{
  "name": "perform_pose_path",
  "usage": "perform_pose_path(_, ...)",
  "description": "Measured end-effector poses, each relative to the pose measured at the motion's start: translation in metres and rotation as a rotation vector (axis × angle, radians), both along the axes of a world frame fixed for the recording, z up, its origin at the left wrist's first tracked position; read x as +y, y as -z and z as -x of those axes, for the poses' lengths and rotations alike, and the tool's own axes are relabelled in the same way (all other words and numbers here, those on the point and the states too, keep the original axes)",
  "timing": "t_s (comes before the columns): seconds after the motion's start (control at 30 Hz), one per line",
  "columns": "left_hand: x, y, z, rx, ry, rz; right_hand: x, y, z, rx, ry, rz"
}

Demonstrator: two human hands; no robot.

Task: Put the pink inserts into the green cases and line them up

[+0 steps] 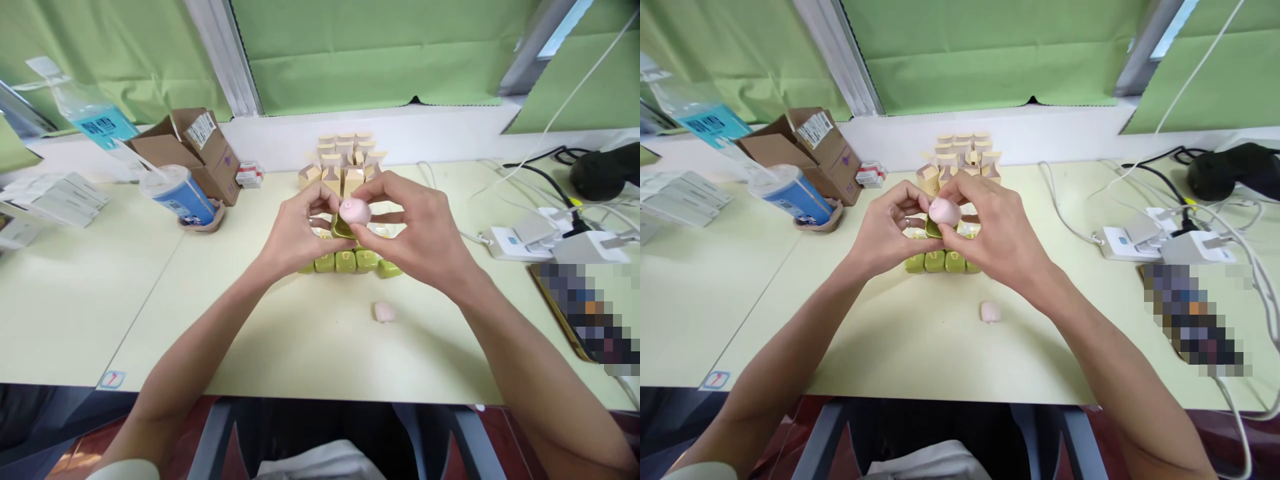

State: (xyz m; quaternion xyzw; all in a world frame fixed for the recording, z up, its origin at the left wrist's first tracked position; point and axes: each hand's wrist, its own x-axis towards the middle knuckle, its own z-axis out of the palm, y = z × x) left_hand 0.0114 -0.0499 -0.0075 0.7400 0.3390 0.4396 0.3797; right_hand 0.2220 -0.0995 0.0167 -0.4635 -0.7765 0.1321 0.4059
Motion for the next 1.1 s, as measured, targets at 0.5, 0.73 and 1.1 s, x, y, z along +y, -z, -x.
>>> perform_pose_path(0.5,0.012,0.004,0.002,-0.036,0.067,0.053,0.01,0.016,-0.003,-0.078,0.01,-0.14)
perform_pose_path(0.73,0.021,0.007,0.008,-0.066,0.141,0.111,0.008,0.012,-0.004,-0.019,-0.025,-0.118)
perform_pose_path(1.1,0.022,0.009,0.006,-0.15,0.208,0.118,0.006,0.006,-0.005,0.086,-0.02,-0.069)
